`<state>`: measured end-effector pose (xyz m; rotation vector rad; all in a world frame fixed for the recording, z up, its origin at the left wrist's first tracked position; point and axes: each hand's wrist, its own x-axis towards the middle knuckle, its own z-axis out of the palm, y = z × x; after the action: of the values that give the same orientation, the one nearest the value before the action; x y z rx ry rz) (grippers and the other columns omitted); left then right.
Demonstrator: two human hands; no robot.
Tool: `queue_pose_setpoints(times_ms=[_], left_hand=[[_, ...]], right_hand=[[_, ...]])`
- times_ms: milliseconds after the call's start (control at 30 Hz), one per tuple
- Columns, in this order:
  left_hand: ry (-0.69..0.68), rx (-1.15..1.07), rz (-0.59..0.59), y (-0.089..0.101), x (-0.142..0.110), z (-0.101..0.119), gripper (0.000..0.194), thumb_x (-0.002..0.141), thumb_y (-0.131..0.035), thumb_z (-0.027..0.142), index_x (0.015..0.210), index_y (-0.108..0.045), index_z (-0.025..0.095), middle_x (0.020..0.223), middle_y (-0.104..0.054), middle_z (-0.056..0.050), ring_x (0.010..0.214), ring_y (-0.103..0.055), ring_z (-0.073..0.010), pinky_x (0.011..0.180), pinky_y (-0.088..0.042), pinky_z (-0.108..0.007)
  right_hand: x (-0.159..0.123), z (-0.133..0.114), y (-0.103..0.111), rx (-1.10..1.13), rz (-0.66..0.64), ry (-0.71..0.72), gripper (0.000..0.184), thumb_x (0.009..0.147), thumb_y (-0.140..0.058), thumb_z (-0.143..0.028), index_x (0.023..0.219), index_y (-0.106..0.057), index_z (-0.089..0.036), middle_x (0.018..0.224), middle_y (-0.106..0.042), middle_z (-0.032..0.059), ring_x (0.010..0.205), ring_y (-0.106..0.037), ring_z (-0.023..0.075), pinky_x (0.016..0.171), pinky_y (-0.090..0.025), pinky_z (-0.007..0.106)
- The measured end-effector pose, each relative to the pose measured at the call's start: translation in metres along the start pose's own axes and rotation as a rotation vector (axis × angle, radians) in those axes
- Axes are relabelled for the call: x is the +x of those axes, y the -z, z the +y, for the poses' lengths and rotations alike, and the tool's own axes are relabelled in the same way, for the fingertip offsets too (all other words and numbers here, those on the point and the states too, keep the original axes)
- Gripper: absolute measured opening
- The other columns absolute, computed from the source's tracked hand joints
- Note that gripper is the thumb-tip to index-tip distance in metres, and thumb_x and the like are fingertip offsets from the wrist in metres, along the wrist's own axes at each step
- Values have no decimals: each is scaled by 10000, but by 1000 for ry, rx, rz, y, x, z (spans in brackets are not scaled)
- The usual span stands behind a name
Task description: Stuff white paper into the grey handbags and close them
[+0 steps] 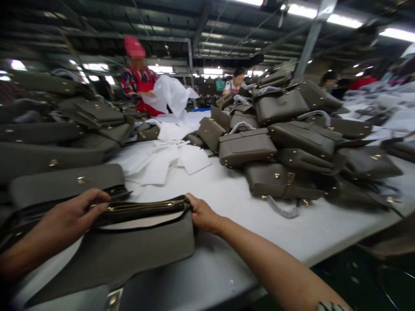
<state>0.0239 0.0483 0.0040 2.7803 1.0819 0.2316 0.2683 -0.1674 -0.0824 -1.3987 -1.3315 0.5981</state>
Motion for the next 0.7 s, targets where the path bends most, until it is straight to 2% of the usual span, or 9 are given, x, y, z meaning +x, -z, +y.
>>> queue_pose_setpoints(times_ms=[133, 267, 467, 700], left_hand=[[11, 26, 81, 3, 6, 17, 247, 850, -372, 425, 960, -525, 265, 853, -653, -12, 788, -607, -228, 688, -400, -318], [-36, 12, 99, 4, 19, 15, 203, 826, -415, 368, 901, -567, 255, 790, -636, -7, 750, -588, -205, 636, -372, -289], [-58, 30, 80, 12, 22, 18, 208, 805, -437, 315, 903, -606, 244, 802, -658, -15, 760, -592, -196, 620, -368, -280], [-98, 94, 69, 21, 8, 25, 167, 815, -453, 299, 843, -606, 240, 902, -648, -11, 785, -584, -189, 621, -353, -292]], right_hand=[[13, 1, 2, 138, -36, 2, 346, 726, -564, -138, 1068, -581, -183, 1033, -627, 24, 959, -562, 173, 868, -456, 291], [24, 3, 1, 249, -73, -64, 448, 687, -608, -144, 1133, -577, -186, 1066, -631, 34, 1001, -574, 202, 894, -476, 328], [21, 3, 1, 196, -70, -40, 407, 732, -620, -184, 1137, -586, -197, 1097, -628, 39, 1032, -570, 208, 936, -459, 347], [13, 0, -3, 117, -38, -52, 431, 715, -609, -169, 1144, -571, -186, 1120, -633, 48, 1046, -573, 216, 911, -477, 340]])
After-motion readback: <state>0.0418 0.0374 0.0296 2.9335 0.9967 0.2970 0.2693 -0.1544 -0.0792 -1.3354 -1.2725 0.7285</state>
